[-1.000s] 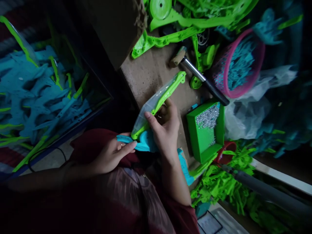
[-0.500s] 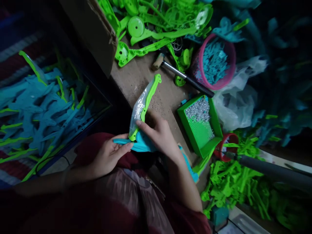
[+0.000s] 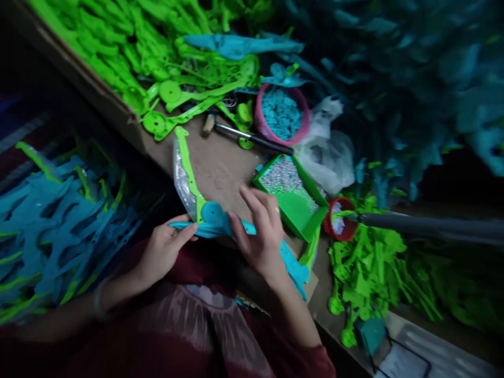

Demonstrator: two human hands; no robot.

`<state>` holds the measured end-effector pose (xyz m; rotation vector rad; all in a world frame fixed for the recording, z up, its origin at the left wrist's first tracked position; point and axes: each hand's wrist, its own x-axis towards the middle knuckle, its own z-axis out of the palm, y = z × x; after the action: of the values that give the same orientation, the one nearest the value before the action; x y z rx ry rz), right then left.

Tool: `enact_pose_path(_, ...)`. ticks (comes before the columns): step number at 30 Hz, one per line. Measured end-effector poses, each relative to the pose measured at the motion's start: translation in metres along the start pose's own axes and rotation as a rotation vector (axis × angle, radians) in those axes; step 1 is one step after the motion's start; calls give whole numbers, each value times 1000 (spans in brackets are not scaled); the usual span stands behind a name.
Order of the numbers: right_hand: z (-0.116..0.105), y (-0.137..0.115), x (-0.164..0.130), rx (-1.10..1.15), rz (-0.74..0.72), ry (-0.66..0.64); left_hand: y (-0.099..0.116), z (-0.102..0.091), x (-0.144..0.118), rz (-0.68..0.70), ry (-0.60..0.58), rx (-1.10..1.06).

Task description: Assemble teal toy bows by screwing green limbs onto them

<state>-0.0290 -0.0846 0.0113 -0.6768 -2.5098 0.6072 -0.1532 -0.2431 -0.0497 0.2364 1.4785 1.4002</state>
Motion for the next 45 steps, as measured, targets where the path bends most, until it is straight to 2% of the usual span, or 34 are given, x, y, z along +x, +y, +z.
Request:
enact_pose_path(2, -27, 16, -32, -130, 38, 207, -6, -2, 8, -23, 21, -22)
enact_pose_path(4, -54, 35, -60, -184, 207, 294, -11, -1, 16, -47, 35, -39)
enact_pose_path(6, -78, 54, -79, -198, 351, 287, -14, 3, 21, -67, 21, -71)
enact_pose_path(9, -106, 78, -90, -235, 397, 244, -14, 11, 23, -98, 1, -140)
enact_pose_path(10, -113, 87, -90, -251, 436, 277, -14, 12, 22, -114, 16, -162)
enact_pose_path(11, -120, 96, -91, -252, 506, 356, -14, 11, 22, -134, 39, -179)
enact_pose_path(13, -130, 116, -92, -188, 683, 614, -15, 4, 24, -183, 94, -193)
enact_pose_path(15, -136, 135, -93, -54, 768, 818, -15, -3, 27, -246, 123, -180)
enact_pose_path(17, -137, 148, -91, 93, 732, 838, -13, -5, 30, -292, 120, -153)
enact_pose_path(19, -134, 156, -82, 224, 644, 728, -10, 3, 32, -292, 117, -125)
enact_pose_path(22, -133, 163, -58, 342, 486, 591, -4, 25, 34, -255, 79, -26)
enact_pose_path(24, -136, 170, -39, 417, 391, 574, -2, 34, 34, -277, -19, 126)
enact_pose_path(27, -145, 180, -16, 555, 292, 546, 8, 30, 30, -267, -195, 433)
enact_pose_path(29, -148, 187, -6, 587, 242, 526, 24, 22, 25, -176, -336, 676)
enact_pose_path(31, -145, 192, 2, 569, 205, 564, 48, 25, 19, 20, -497, 906)
enact_pose_path(33, -137, 196, 8, 541, 203, 660, 73, 48, 22, 322, -620, 1054)
enact_pose_path(34, -132, 197, 12, 531, 210, 719, 83, 69, 29, 471, -668, 1096)
enact_pose_path(36, -123, 199, 18, 527, 218, 825, 94, 122, 57, 715, -782, 1195)
enact_pose_path(39, -120, 199, 23, 523, 226, 948, 90, 211, 119, 1078, -961, 1337)
enact_pose_path(41, -122, 200, 22, 513, 261, 984, 81, 255, 159, 1218, -1130, 1497)
enact_pose_path(43, -125, 201, 19, 521, 294, 969, 73, 275, 186, 1236, -1206, 1545)
enact_pose_path(45, -124, 204, 16, 535, 311, 935, 69, 274, 199, 1236, -1212, 1583)
